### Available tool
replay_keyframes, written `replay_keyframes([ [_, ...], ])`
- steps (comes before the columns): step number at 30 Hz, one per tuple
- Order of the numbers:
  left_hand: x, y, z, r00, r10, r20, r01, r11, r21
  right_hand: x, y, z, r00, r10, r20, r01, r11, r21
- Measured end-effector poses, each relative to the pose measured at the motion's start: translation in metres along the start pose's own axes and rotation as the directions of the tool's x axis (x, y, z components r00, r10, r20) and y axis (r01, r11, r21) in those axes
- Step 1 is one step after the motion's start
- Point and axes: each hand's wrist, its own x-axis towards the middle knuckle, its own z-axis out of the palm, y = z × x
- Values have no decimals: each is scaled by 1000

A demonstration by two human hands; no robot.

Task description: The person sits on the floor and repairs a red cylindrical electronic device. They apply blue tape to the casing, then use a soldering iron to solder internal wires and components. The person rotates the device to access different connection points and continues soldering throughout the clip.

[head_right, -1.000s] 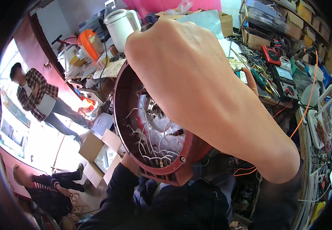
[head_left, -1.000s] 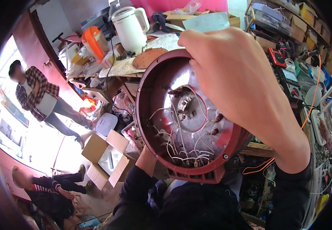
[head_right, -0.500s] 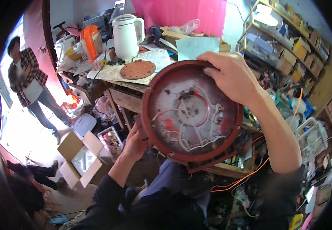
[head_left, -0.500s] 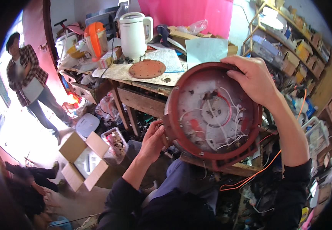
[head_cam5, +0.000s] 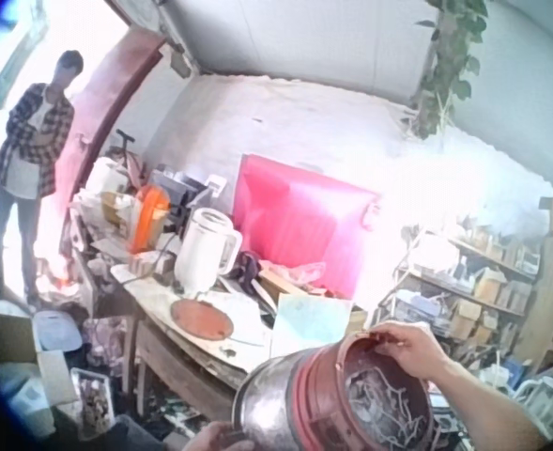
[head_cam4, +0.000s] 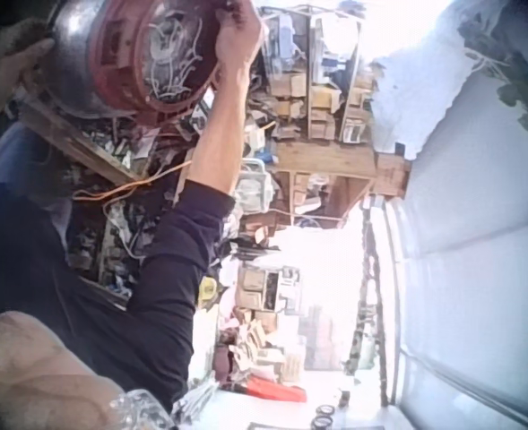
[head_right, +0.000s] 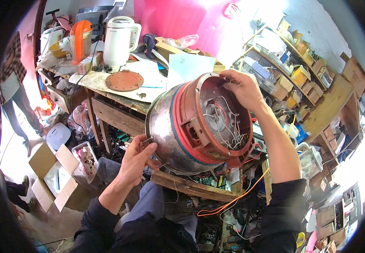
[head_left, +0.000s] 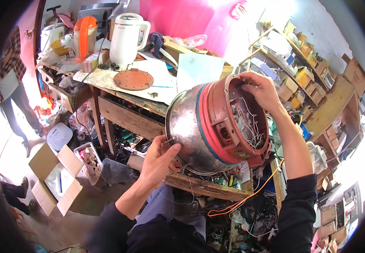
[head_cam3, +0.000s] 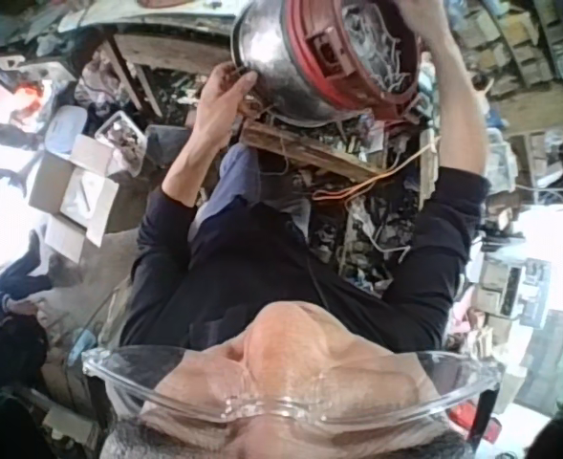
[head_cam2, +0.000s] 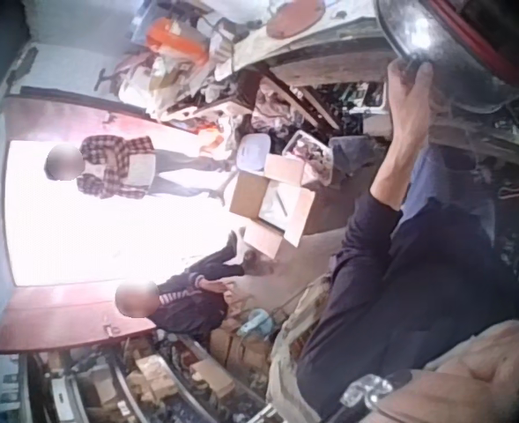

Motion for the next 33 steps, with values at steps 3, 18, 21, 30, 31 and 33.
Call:
replay_keyframes([
  [3, 0, -1, -1, 999, -40, -15, 41, 997, 70, -1, -3, 4, 1000, 0, 0, 0, 999, -48],
  [18, 16, -44, -16, 998, -50, 50, 47, 997, 58, 18, -17, 29, 965, -228, 131, 258, 916, -306],
  [21, 21, -55, -29, 999, -22, 28, 19, 996, 91, 33, -15, 50, 927, -363, 95, 375, 901, -217],
  [30, 39, -96, -33, 999, -43, 21, 43, 999, 0, 52, 10, 94, 957, -289, 1, 258, 851, -458],
  [31, 39, -97, -40, 999, -43, 14, 43, 999, 33, 54, 8, 101, 962, -272, -11, 239, 864, -443],
  [33, 35, -97, -37, 999, -34, -5, 34, 999, 42, 49, 9, 103, 958, -281, -63, 232, 883, -407],
])
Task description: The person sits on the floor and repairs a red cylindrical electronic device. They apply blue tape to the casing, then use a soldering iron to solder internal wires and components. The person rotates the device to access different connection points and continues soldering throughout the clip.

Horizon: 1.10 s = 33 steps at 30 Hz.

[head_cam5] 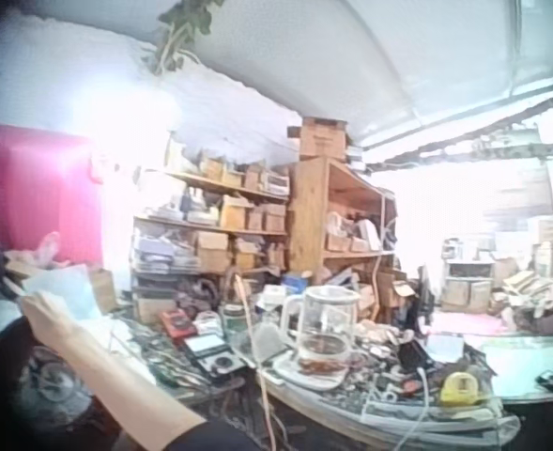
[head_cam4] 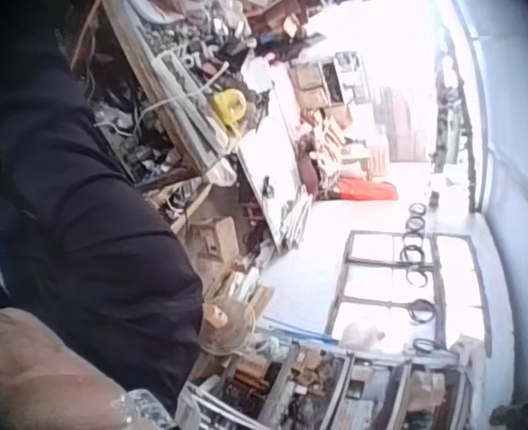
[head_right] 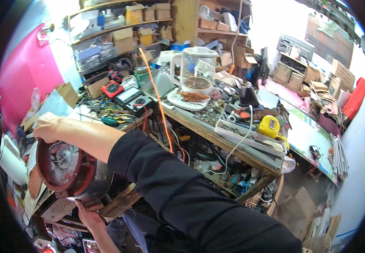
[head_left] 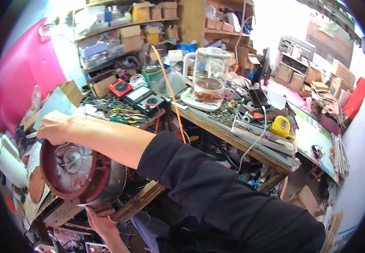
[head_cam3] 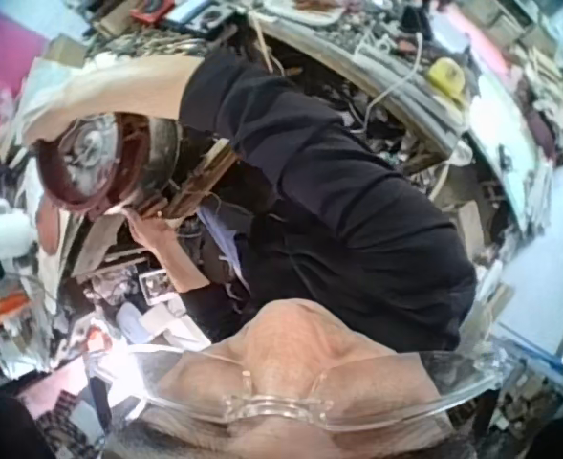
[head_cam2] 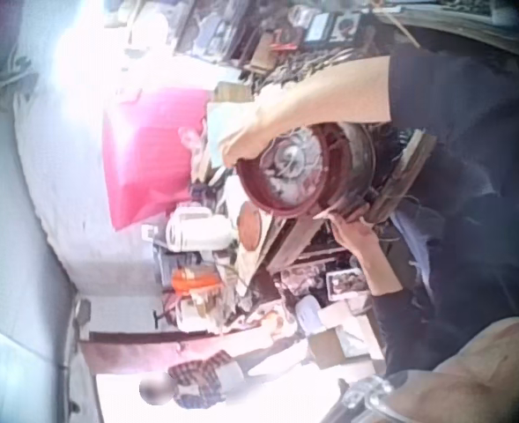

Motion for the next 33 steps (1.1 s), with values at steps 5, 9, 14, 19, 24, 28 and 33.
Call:
replay_keyframes([
  [5, 6, 8, 2, 996, -61, -64, 65, 995, 70, -55, -16, -44, 943, 239, -233, -196, 962, 192],
  [9, 2, 21, 7, 989, -132, -65, 131, 991, -11, -135, -51, -77, 798, 406, -444, -251, 895, 368],
  [14, 26, 10, -15, 989, -147, -30, 147, 989, -4, -265, -98, -73, 682, 457, -571, -371, 889, 269],
  [19, 39, 6, 0, 994, -88, -58, 90, 995, 37, -376, -132, -48, 616, 722, -316, -683, 689, 242],
  [24, 44, 12, 13, 997, -72, -17, 72, 997, 7, -415, -134, -20, 570, 773, -280, -701, 635, 326],
  [28, 58, 18, 22, 991, -124, -41, 124, 992, 7, -412, -130, -11, 361, 905, -226, -716, 424, 554],
  [33, 64, 21, 20, 995, -100, 7, 100, 995, 0, -414, -135, -2, 367, 900, -234, -679, 431, 594],
])
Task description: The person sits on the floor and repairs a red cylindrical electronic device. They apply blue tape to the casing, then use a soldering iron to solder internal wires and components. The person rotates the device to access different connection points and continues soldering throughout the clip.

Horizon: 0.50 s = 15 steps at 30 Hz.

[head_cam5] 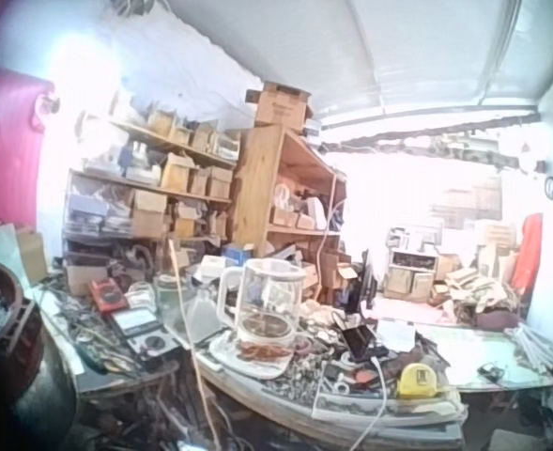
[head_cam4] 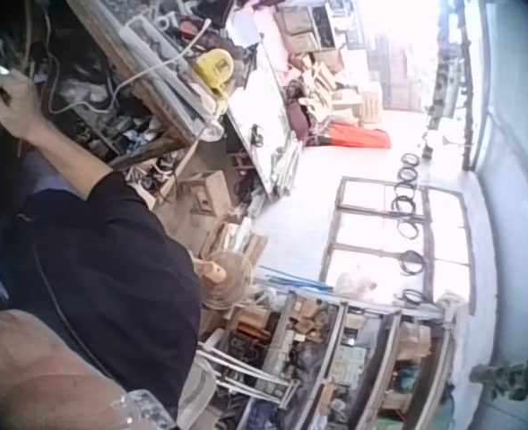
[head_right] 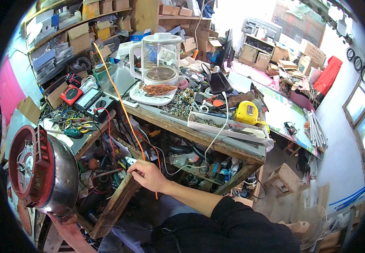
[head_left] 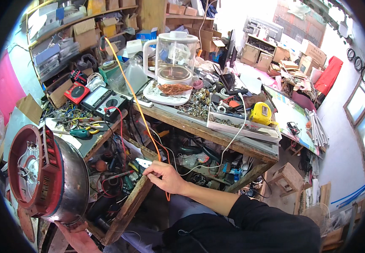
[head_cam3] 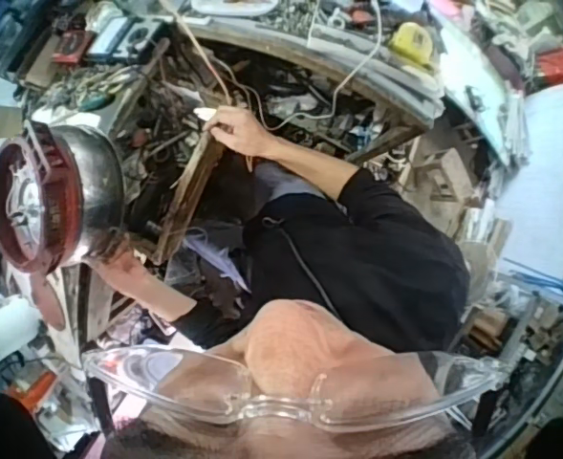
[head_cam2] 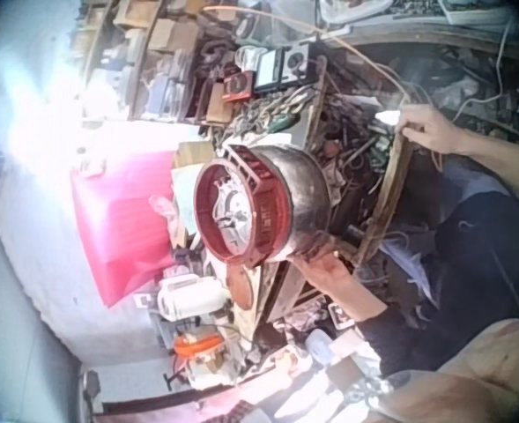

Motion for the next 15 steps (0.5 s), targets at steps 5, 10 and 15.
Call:
replay_keyframes([
  [5, 12, -3, -6, 999, -22, -28, 21, 999, -33, -9, -3, 2, 993, 78, 90, -74, 996, -46],
  [10, 20, -9, -25, 986, -22, 164, 26, 999, -25, -18, -11, 7, 995, 72, 67, -63, 991, -119],
  [15, 7, -4, -24, 987, -7, 158, 8, 1000, -6, -20, -9, 7, 995, 28, 96, -13, 988, -157],
])
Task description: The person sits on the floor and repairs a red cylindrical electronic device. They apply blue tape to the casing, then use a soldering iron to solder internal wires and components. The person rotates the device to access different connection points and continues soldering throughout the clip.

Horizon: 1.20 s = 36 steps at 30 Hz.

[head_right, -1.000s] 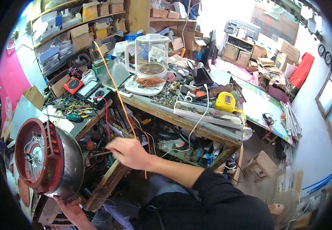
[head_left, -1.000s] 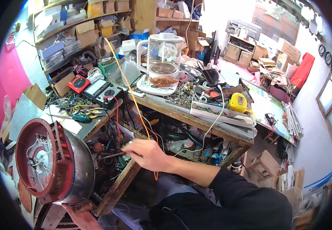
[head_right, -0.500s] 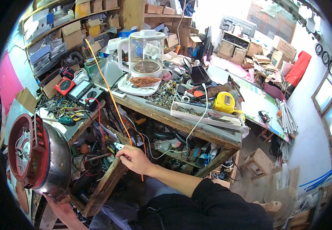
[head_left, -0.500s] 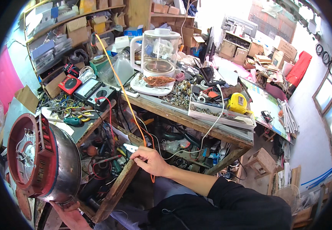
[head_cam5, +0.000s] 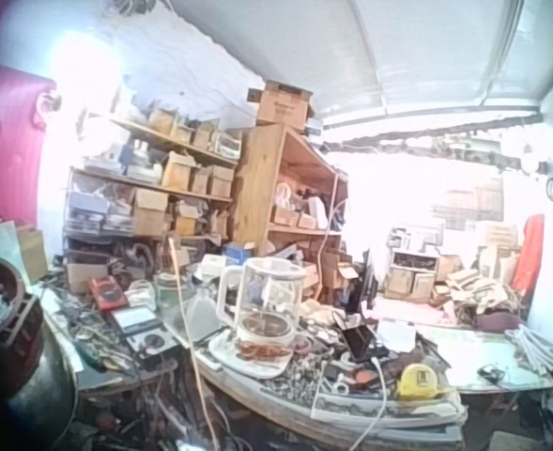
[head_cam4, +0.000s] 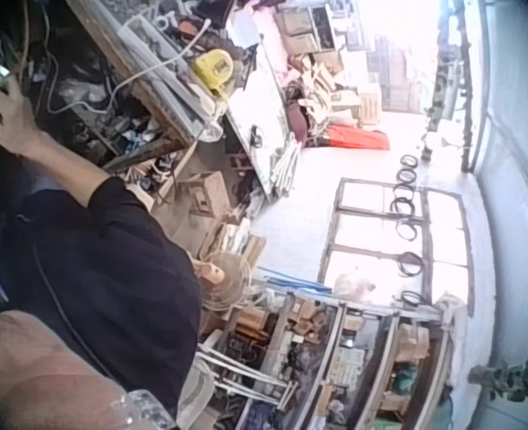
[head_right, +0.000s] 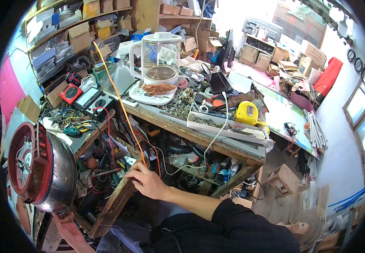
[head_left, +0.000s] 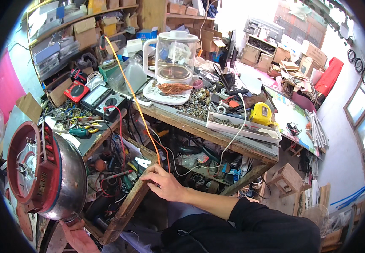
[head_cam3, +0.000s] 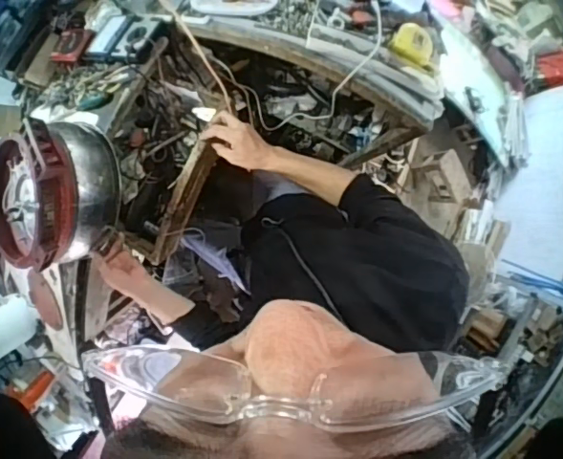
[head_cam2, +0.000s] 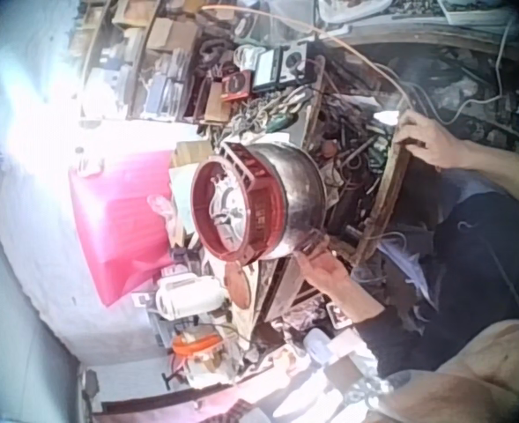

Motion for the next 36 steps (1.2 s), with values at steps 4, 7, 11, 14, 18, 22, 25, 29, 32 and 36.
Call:
replay_keyframes([
  [4, -9, -6, 14, 993, 52, -108, -46, 997, 57, 2, 1, 0, 999, -31, -27, 31, 1000, -4],
  [7, -13, -20, 12, 979, 112, -169, -107, 994, 38, 2, 1, 0, 1000, -3, -25, 3, 1000, 14],
  [11, -29, -26, -11, 997, 78, 30, -81, 987, 140, 2, -1, -2, 1000, 11, -28, -11, 1000, -4],
  [14, -55, -34, -9, 788, 574, 224, -608, 665, 433, 3, -1, 1, 1000, 11, -16, -11, 1000, 12],
  [18, -88, -27, 3, 806, 585, 85, -507, 610, 609, 4, -6, 4, 1000, 12, -13, -12, 1000, 17],
  [22, -97, -40, 5, 827, 560, 52, -452, 607, 654, 6, -15, -9, 999, 38, 28, -36, 997, -62],
  [25, -106, -44, 1, 832, 554, 14, -405, 590, 699, 12, -26, -30, 987, 42, 153, -10, 979, -201],
  [29, -117, -50, -1, 836, 548, -35, -345, 573, 744, 23, -32, -64, 977, -118, 176, 187, 871, -453],
  [32, -128, -53, 1, 835, 546, -75, -295, 558, 776, 44, -59, -114, 984, -152, 93, 175, 732, -659],
  [36, -127, -35, 50, 868, 496, 26, -358, 590, 724, 77, -67, -189, 983, -61, -171, -115, 518, -848],
])
